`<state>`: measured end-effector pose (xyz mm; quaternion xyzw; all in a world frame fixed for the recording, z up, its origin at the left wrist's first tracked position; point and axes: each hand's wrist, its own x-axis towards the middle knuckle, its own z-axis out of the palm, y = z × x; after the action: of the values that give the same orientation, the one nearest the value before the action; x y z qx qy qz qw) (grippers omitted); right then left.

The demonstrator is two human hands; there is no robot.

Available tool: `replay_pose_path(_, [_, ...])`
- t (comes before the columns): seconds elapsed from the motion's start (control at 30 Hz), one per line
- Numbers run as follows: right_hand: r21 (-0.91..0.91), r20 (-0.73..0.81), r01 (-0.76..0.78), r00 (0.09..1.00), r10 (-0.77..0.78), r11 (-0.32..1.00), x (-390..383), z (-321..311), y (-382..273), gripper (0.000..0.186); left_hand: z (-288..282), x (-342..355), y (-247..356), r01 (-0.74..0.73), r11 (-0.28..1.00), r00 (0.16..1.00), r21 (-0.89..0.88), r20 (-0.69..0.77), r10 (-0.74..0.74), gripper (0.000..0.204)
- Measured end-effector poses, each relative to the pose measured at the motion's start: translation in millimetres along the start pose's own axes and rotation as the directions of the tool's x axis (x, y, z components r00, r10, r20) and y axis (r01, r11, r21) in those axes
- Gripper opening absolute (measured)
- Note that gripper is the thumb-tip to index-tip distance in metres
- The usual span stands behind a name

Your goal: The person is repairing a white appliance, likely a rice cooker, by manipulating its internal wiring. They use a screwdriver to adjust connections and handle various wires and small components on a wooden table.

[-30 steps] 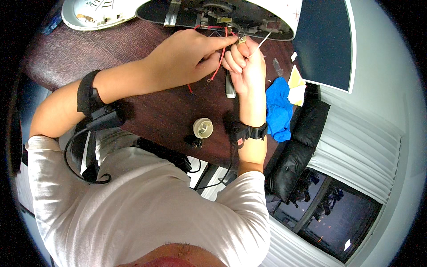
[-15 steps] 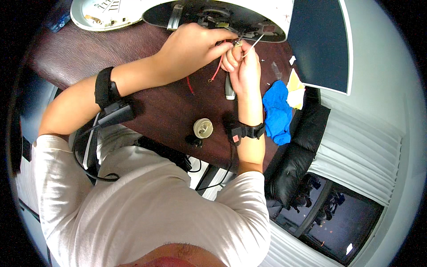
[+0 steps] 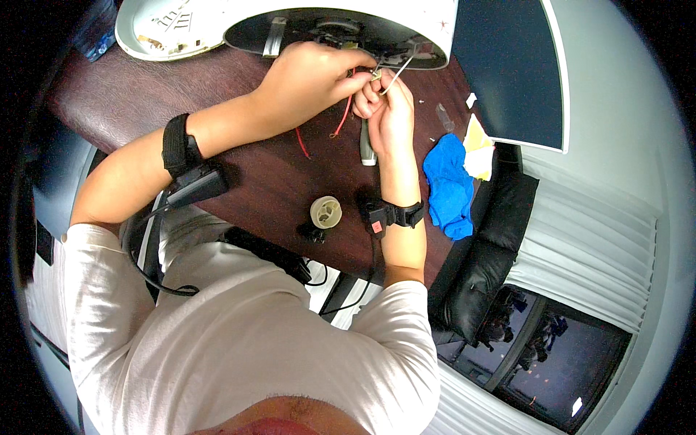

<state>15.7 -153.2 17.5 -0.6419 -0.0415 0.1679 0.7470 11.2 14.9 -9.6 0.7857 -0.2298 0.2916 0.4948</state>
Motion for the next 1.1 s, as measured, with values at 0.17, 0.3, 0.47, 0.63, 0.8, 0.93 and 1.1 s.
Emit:
replay_pose_path(0.17, [-0.107,-0.044,0.121,0.991,-0.126,0.987,0,5,1,0.024,-2,0,1,0.006,1.0,1.0,-0.008,0.012,-0.005,0.018])
replay_pose_path(0.3, [-0.121,-0.06,0.119,0.99,-0.127,0.986,-1,6,3,0.029,1,-1,1,0.026,0.999,1.0,-0.034,0.007,-0.026,0.018])
replay_pose_path(0.47, [0.009,-0.002,-0.001,1.0,0.001,1.0,3,7,-4,0.033,3,-2,-1,0.025,0.999,0.999,-0.027,-0.018,-0.026,0.017])
replay_pose_path(0.63, [-0.028,-0.026,0.048,0.998,-0.049,0.998,0,8,-1,0.034,3,-2,0,0.014,1.0,1.0,0.014,-0.026,-0.014,0.016])
replay_pose_path(0.8, [-0.115,-0.111,0.162,0.978,-0.175,0.98,1,6,6,0.031,4,-2,0,0.002,1.0,0.999,0.017,-0.035,-0.001,0.014])
replay_pose_path(0.93, [-0.162,-0.123,0.194,0.969,-0.215,0.968,0,8,6,0.033,4,-2,-1,-0.002,0.999,0.999,0.034,-0.044,0.003,0.014])
replay_pose_path(1.1, [-0.265,-0.184,0.224,0.943,-0.277,0.938,1,12,7,0.039,4,-2,0,-0.003,1.0,0.999,0.029,-0.053,0.005,0.014])
